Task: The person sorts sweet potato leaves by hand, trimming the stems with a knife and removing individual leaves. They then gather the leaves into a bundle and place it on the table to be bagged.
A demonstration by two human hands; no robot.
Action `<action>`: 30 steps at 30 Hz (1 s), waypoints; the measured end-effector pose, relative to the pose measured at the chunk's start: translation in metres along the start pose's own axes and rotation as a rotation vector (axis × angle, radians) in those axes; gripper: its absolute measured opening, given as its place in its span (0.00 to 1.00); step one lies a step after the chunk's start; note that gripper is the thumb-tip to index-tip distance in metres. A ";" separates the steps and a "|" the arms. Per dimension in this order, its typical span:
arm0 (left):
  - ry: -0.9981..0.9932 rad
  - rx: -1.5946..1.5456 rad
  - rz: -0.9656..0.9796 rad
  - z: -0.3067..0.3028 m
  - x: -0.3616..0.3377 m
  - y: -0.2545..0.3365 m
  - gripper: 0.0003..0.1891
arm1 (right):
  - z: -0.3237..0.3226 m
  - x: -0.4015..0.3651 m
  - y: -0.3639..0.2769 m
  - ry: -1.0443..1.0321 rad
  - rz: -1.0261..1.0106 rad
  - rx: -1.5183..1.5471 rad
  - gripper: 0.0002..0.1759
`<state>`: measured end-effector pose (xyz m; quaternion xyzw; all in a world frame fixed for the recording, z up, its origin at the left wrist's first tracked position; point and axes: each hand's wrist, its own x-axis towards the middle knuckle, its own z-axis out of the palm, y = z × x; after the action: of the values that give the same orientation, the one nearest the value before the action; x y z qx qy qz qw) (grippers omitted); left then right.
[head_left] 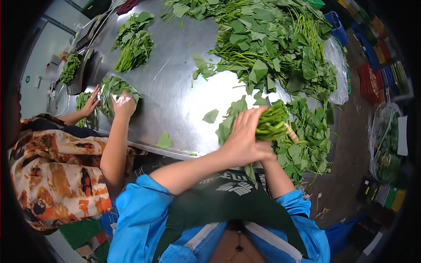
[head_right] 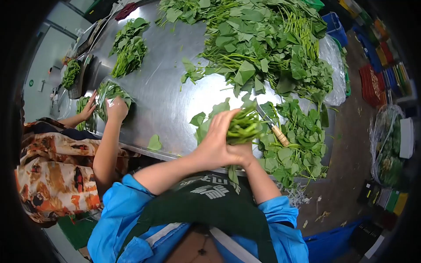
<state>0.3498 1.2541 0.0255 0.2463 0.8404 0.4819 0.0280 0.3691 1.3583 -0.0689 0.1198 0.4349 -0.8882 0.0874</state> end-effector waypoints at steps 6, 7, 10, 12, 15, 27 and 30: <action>-0.567 -0.489 -0.523 -0.031 -0.033 -0.087 0.49 | -0.017 -0.019 -0.020 -0.272 0.173 -0.046 0.29; -0.631 -0.621 -0.465 -0.020 -0.046 -0.077 0.47 | -0.015 -0.024 -0.015 -0.235 0.217 -0.039 0.31; -0.432 -0.846 -0.607 0.007 -0.092 -0.067 0.40 | 0.000 -0.051 -0.021 -0.083 0.273 -0.472 0.34; -0.340 -0.688 -0.552 0.006 -0.103 -0.053 0.36 | -0.009 -0.069 -0.014 -0.110 0.182 -0.526 0.37; -0.286 -0.705 -0.645 0.014 -0.098 -0.075 0.29 | -0.029 -0.063 0.008 -0.230 0.192 -0.591 0.36; -0.055 -1.131 -1.041 0.006 -0.083 -0.105 0.22 | -0.021 -0.010 0.064 0.202 0.442 -0.302 0.21; -0.113 -0.981 -0.924 -0.011 -0.064 -0.132 0.26 | 0.009 0.013 0.064 0.179 0.577 -0.211 0.23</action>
<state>0.3520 1.1625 -0.0894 -0.1549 0.5405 0.7325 0.3838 0.3720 1.3114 -0.1156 0.3061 0.4787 -0.7626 0.3091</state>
